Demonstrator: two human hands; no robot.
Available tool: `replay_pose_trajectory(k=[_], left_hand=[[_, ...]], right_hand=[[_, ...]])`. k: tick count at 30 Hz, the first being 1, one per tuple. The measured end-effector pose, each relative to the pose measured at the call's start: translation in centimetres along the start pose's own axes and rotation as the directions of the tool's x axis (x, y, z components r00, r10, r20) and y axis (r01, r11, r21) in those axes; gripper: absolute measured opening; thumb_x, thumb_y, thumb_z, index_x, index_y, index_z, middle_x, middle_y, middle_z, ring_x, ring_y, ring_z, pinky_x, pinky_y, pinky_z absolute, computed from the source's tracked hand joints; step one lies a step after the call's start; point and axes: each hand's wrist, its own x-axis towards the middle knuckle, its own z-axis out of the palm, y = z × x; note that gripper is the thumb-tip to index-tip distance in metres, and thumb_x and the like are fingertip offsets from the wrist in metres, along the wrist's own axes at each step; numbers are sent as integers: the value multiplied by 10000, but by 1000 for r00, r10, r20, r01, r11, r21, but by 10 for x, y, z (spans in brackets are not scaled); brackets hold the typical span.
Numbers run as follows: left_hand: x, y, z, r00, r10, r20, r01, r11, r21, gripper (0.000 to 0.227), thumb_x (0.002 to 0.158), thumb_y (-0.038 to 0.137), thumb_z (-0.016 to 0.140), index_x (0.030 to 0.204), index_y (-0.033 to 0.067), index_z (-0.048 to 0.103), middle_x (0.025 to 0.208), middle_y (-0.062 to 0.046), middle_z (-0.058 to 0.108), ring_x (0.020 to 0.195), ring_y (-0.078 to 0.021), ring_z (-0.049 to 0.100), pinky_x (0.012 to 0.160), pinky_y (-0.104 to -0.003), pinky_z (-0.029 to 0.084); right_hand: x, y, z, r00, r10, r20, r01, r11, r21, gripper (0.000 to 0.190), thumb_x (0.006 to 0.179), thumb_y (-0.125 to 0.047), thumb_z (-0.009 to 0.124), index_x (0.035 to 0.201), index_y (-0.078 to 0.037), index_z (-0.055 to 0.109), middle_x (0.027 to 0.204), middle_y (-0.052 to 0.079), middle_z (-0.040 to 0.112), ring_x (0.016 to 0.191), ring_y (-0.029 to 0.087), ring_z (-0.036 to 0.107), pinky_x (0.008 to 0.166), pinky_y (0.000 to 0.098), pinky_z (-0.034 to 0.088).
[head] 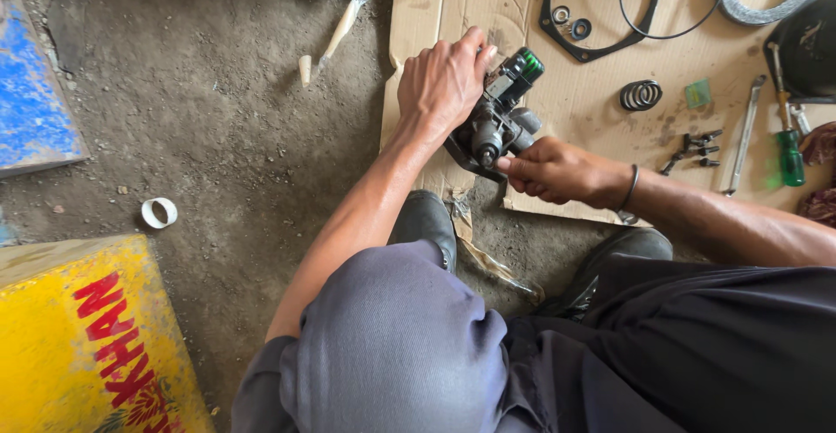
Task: The person assembles a mechanical component on a cardboard sheet, inserting a spring and a small metal piece into the housing. They then attach a circular metal plate and tighten it using a wrench.
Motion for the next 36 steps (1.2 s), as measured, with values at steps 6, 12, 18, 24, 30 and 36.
replay_pose_trajectory(k=[6, 12, 18, 24, 30, 36], left_hand=[[-7, 6, -10, 998, 38, 41, -37, 999, -26, 265, 1033, 395, 569, 1016, 144, 654, 637, -106, 710, 592, -317, 728, 480, -466, 531], [-5, 13, -19, 994, 15, 108, -8, 998, -63, 264, 1036, 411, 549, 1043, 169, 654, 633, -103, 706, 577, -315, 729, 480, -465, 528], [-8, 10, -27, 992, -87, 94, 90, 996, -23, 301, 1033, 454, 541, 1040, 173, 650, 715, -159, 726, 690, -401, 728, 515, -519, 533], [-10, 9, -28, 977, -199, 79, 203, 978, -52, 279, 1024, 461, 561, 1031, 198, 655, 764, -153, 739, 759, -421, 717, 591, -542, 533], [-10, 9, -31, 951, -291, 101, 300, 948, -102, 271, 1005, 466, 564, 1040, 213, 653, 774, -135, 743, 791, -414, 718, 630, -542, 528], [-10, 6, -27, 928, -355, 112, 368, 921, -125, 264, 1005, 468, 558, 1038, 227, 661, 810, -127, 752, 814, -404, 725, 663, -536, 538]], right_hand=[[12, 28, 25, 993, -63, -96, 75, 988, 134, 492, 973, -479, 625, 748, -42, 650, 620, -26, 516, 533, 65, 419, 457, 245, 343], [16, 41, 38, 962, -195, -189, 223, 965, 138, 498, 957, -487, 638, 757, -33, 673, 668, -10, 586, 590, 67, 487, 512, 262, 414], [17, 42, 43, 948, -217, -234, 253, 957, 138, 514, 970, -482, 627, 759, -17, 683, 662, 5, 592, 599, 76, 488, 525, 270, 415], [12, 37, 41, 947, -198, -253, 246, 953, 177, 487, 975, -477, 615, 769, -40, 672, 663, -6, 582, 581, 75, 479, 506, 268, 400], [9, 33, 41, 950, -195, -245, 252, 940, 231, 473, 973, -470, 620, 751, -54, 657, 664, -20, 575, 576, 61, 470, 499, 252, 393], [16, 37, 38, 949, -182, -258, 244, 941, 236, 510, 987, -479, 622, 706, -53, 627, 623, -22, 496, 539, 66, 385, 464, 263, 308]])
